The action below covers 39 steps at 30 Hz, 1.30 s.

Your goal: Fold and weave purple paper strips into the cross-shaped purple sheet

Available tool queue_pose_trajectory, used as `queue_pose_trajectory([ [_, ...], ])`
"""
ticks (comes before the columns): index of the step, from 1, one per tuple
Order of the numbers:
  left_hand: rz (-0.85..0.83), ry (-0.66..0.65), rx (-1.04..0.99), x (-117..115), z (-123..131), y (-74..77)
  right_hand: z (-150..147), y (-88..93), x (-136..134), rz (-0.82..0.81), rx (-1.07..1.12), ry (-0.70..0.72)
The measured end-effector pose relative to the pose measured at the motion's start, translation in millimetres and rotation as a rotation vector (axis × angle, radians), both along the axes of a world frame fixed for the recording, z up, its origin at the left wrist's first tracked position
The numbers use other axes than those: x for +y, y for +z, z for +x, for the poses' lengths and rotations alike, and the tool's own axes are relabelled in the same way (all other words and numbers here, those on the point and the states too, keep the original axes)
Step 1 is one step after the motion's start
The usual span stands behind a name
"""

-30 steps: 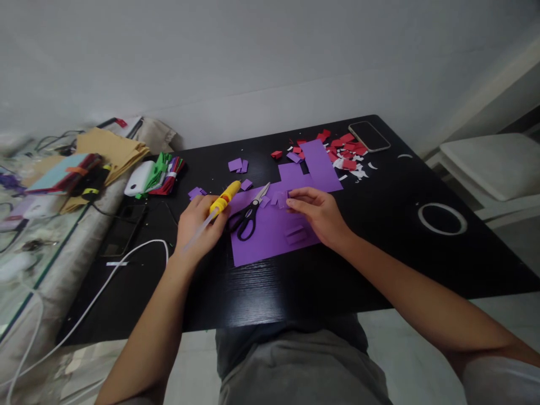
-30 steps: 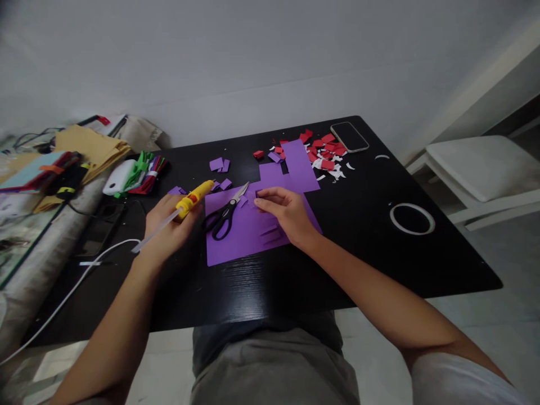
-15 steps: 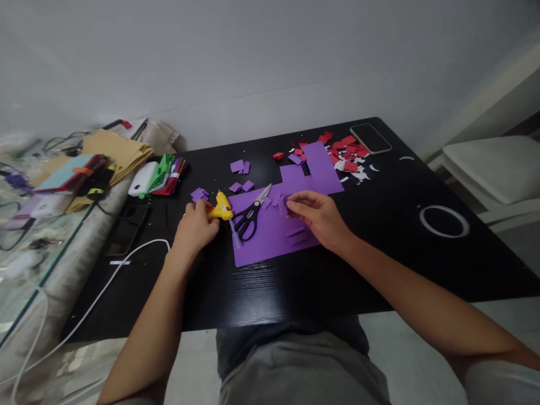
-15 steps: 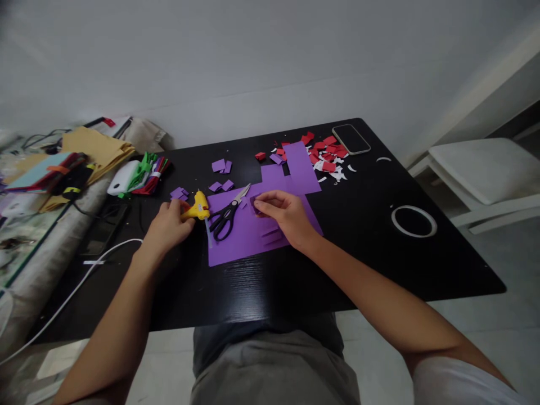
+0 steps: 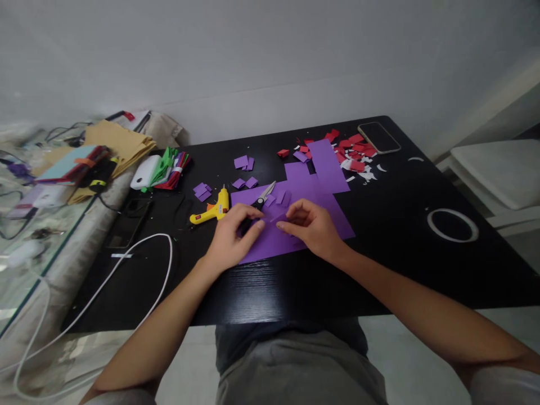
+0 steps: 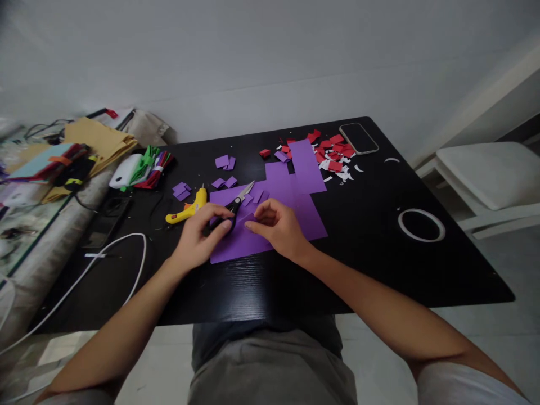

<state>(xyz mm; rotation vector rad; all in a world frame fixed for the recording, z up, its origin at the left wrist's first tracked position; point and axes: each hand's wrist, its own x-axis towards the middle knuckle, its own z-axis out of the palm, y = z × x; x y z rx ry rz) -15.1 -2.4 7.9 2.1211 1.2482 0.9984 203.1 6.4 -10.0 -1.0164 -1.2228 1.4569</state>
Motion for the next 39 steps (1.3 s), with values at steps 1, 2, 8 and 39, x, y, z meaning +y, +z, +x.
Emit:
queue_pose_trajectory([
  [1,-0.034,-0.041,-0.022,-2.8,5.5,-3.0,-1.2,-2.1,-1.0,0.014,-0.010,0.010],
  [2,-0.065,-0.062,-0.039,-4.7,9.5,-5.9,-2.2,-3.8,-1.9,0.026,-0.019,0.022],
  [8,-0.175,-0.065,-0.113,-3.4,12.5,-15.3,-4.5,-6.2,-5.8,0.066,-0.074,0.054],
  [39,-0.399,0.020,-0.284,-0.7,13.7,-12.1,-3.6,-10.4,-2.3,0.027,-0.096,0.110],
])
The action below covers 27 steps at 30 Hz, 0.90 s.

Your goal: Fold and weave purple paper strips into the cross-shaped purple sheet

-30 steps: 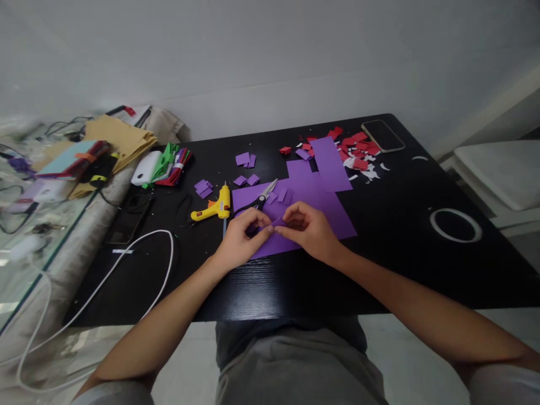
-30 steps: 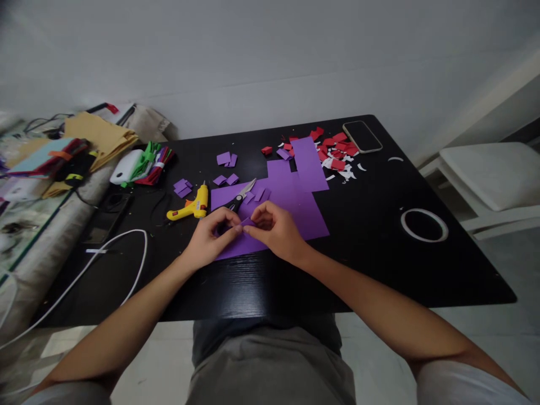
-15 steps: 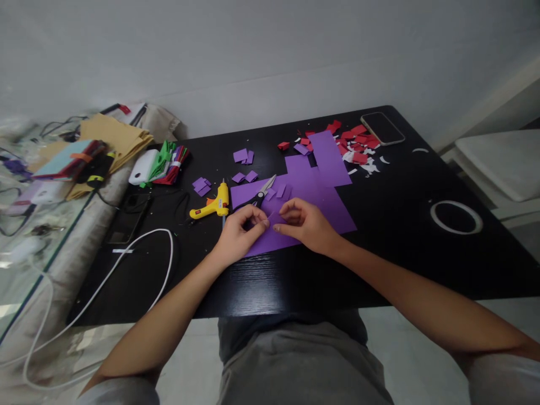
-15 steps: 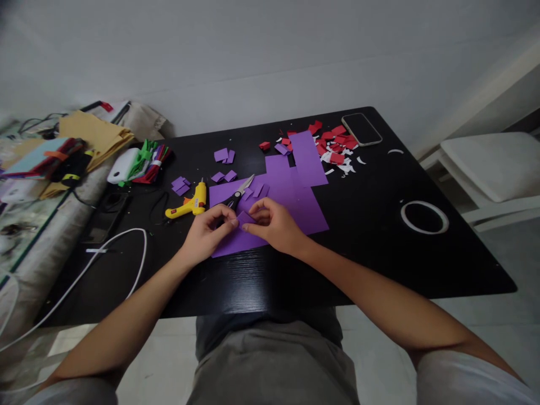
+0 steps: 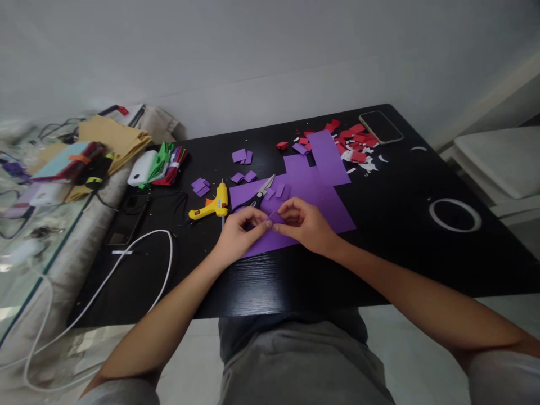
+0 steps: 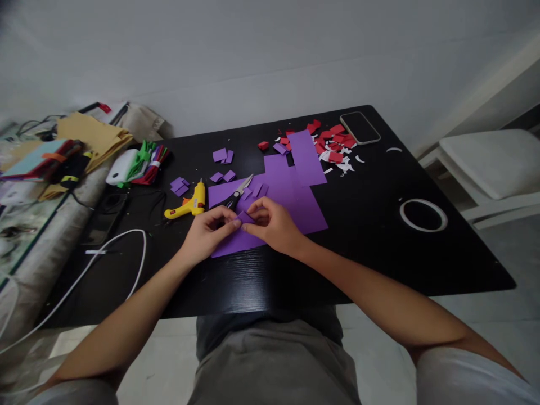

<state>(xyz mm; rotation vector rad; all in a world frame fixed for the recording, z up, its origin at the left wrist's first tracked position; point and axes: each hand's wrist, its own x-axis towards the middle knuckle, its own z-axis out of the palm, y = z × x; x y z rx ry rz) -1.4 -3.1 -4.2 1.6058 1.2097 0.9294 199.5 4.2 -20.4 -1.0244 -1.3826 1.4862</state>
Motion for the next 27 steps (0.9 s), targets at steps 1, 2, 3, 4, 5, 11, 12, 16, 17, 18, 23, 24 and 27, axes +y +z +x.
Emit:
queue_pose_trajectory([
  [1,-0.014,0.016,-0.014,-0.3,1.0,-0.6,0.1,-0.1,-0.2,-0.005,-0.002,0.010],
  [2,-0.030,0.027,-0.028,-0.5,1.7,-0.9,0.2,-0.3,-0.3,-0.011,-0.004,0.023],
  [3,-0.047,0.034,-0.042,-0.7,2.1,-1.0,0.4,-0.4,-0.3,-0.018,-0.005,0.036],
  [4,-0.066,0.039,-0.055,-0.9,2.3,-0.7,0.7,-0.5,-0.1,-0.027,-0.003,0.048],
  [5,-0.085,0.042,-0.070,-0.9,2.5,-0.2,1.0,-0.5,0.1,-0.036,0.004,0.059],
  [11,-0.216,0.059,-0.163,0.2,3.6,4.7,2.3,3.7,1.2,-0.089,0.022,0.095],
  [12,-0.228,0.058,-0.167,0.6,3.8,5.0,2.4,4.8,1.1,-0.097,0.023,0.101],
  [16,-0.265,0.055,-0.177,1.2,4.7,4.4,2.8,7.3,1.2,-0.116,0.028,0.122],
  [17,-0.271,0.055,-0.178,1.1,5.1,4.1,2.9,7.2,1.4,-0.116,0.026,0.128],
  [18,-0.274,0.056,-0.180,1.0,5.5,4.0,3.2,6.8,1.7,-0.116,0.023,0.136],
  [23,-0.289,0.061,-0.193,0.3,7.2,5.4,4.4,4.9,2.7,-0.103,0.005,0.162],
  [24,-0.294,0.064,-0.196,0.3,7.2,5.7,4.5,4.7,2.8,-0.099,0.001,0.161],
  [27,-0.298,0.065,-0.196,0.3,6.8,6.0,4.7,4.8,3.1,-0.085,-0.012,0.160],
])
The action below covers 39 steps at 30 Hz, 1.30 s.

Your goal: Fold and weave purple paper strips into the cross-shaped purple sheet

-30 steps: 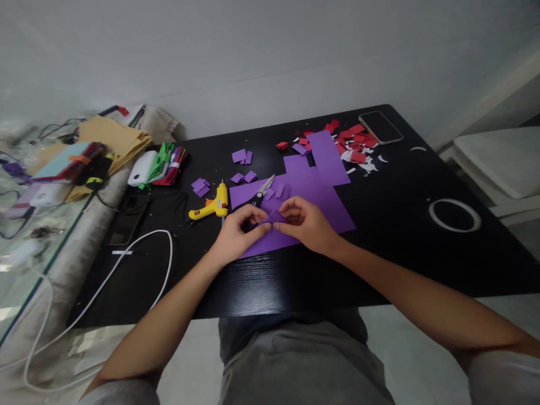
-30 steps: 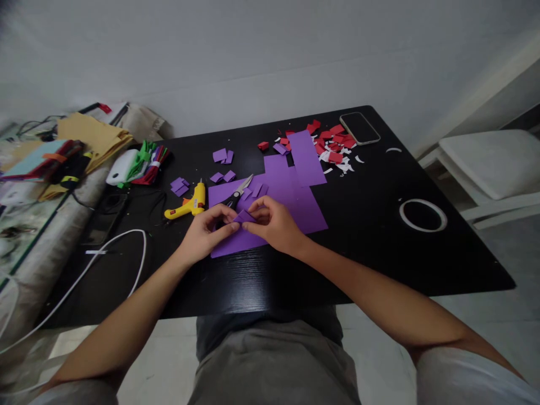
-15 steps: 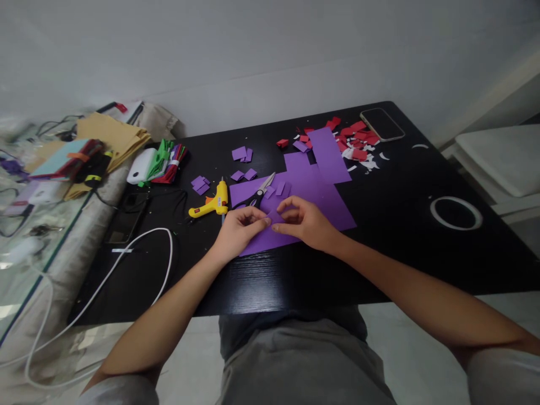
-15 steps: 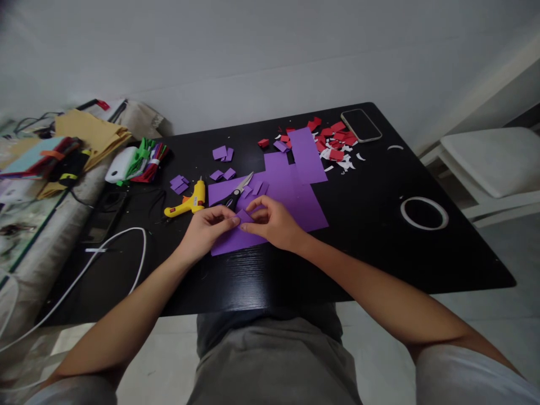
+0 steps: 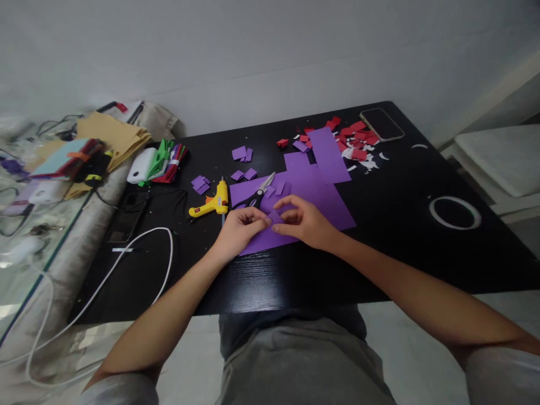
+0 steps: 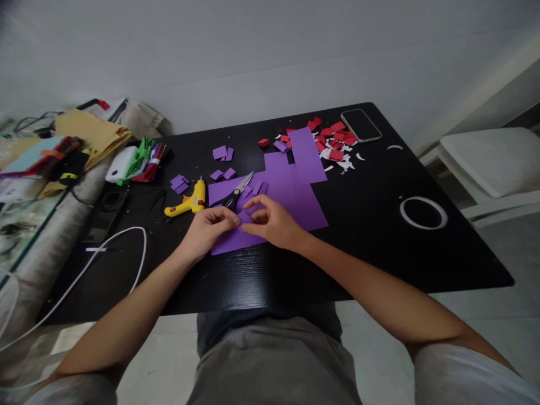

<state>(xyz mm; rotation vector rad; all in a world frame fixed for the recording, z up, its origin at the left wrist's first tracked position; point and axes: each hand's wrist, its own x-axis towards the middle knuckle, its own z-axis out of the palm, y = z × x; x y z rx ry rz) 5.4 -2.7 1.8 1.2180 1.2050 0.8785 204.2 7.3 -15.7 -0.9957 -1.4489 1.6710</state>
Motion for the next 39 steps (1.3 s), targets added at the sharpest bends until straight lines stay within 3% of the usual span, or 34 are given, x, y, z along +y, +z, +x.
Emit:
queue_pose_trajectory([
  [29,0.154,0.010,0.027,-2.9,0.5,-8.6,-3.0,0.1,-1.6,0.078,0.007,-0.054],
  [39,0.248,0.025,0.081,-3.5,-3.7,-10.9,-0.8,5.3,-0.1,-0.053,-0.008,-0.089],
])
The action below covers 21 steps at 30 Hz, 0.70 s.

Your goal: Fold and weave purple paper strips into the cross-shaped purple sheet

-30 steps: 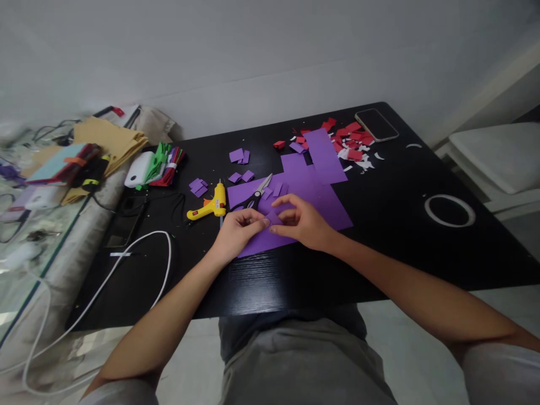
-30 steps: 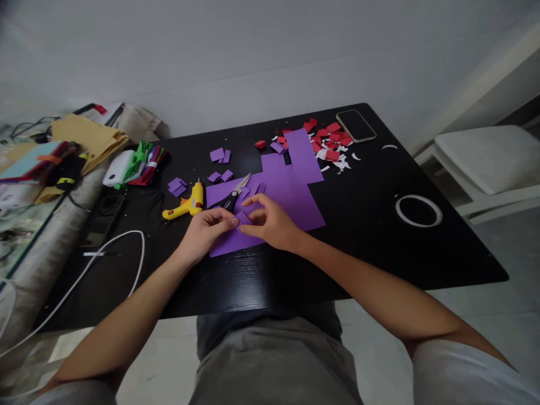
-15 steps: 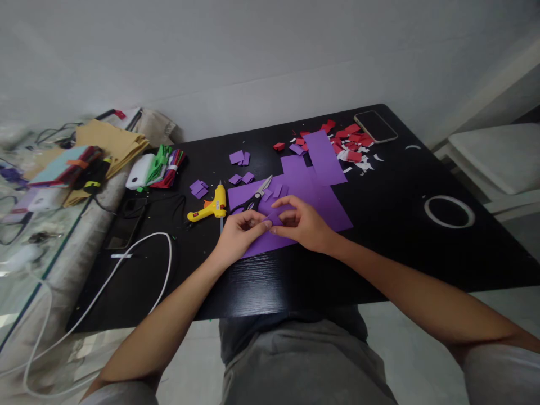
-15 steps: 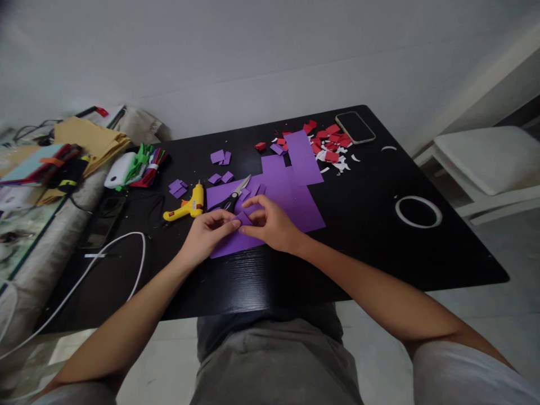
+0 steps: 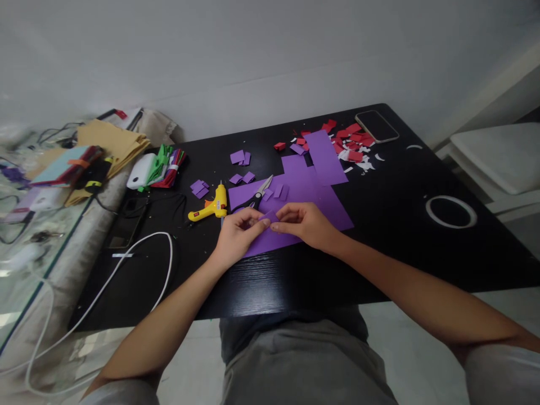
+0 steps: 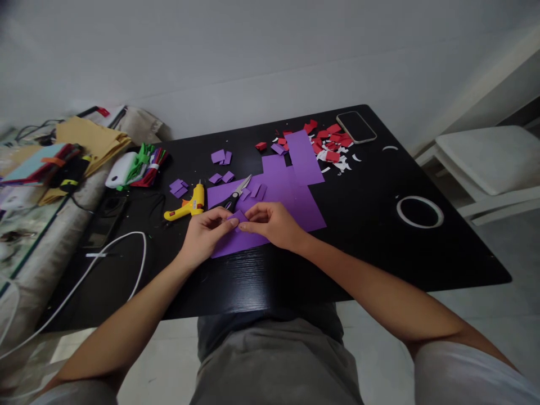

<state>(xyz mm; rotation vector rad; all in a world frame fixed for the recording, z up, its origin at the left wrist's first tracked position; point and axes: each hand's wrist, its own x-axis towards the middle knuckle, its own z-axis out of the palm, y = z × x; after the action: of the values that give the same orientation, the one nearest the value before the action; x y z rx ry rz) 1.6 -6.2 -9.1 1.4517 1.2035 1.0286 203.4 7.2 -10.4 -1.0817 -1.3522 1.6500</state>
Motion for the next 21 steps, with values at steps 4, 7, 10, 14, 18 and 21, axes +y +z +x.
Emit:
queue_pose_trajectory([
  [4,0.022,0.020,0.000,-0.6,1.1,0.3,-0.6,0.4,-1.0,-0.013,0.007,-0.013],
  [7,0.015,0.015,-0.006,-0.8,1.4,0.7,-2.2,0.0,-1.5,0.025,0.006,-0.028],
  [10,0.043,0.004,-0.003,-1.3,2.2,1.1,-4.3,-0.8,-2.1,0.083,0.013,-0.052],
  [14,0.149,-0.009,0.001,-2.6,3.2,0.7,-5.9,-2.1,-4.0,0.147,0.006,-0.031],
  [18,0.222,-0.039,0.021,-3.1,2.0,-0.8,-5.0,-4.3,-6.1,0.216,-0.028,-0.025],
  [21,0.273,-0.058,0.046,-2.8,0.5,-1.2,-4.6,-5.4,-7.5,0.262,-0.055,-0.029],
])
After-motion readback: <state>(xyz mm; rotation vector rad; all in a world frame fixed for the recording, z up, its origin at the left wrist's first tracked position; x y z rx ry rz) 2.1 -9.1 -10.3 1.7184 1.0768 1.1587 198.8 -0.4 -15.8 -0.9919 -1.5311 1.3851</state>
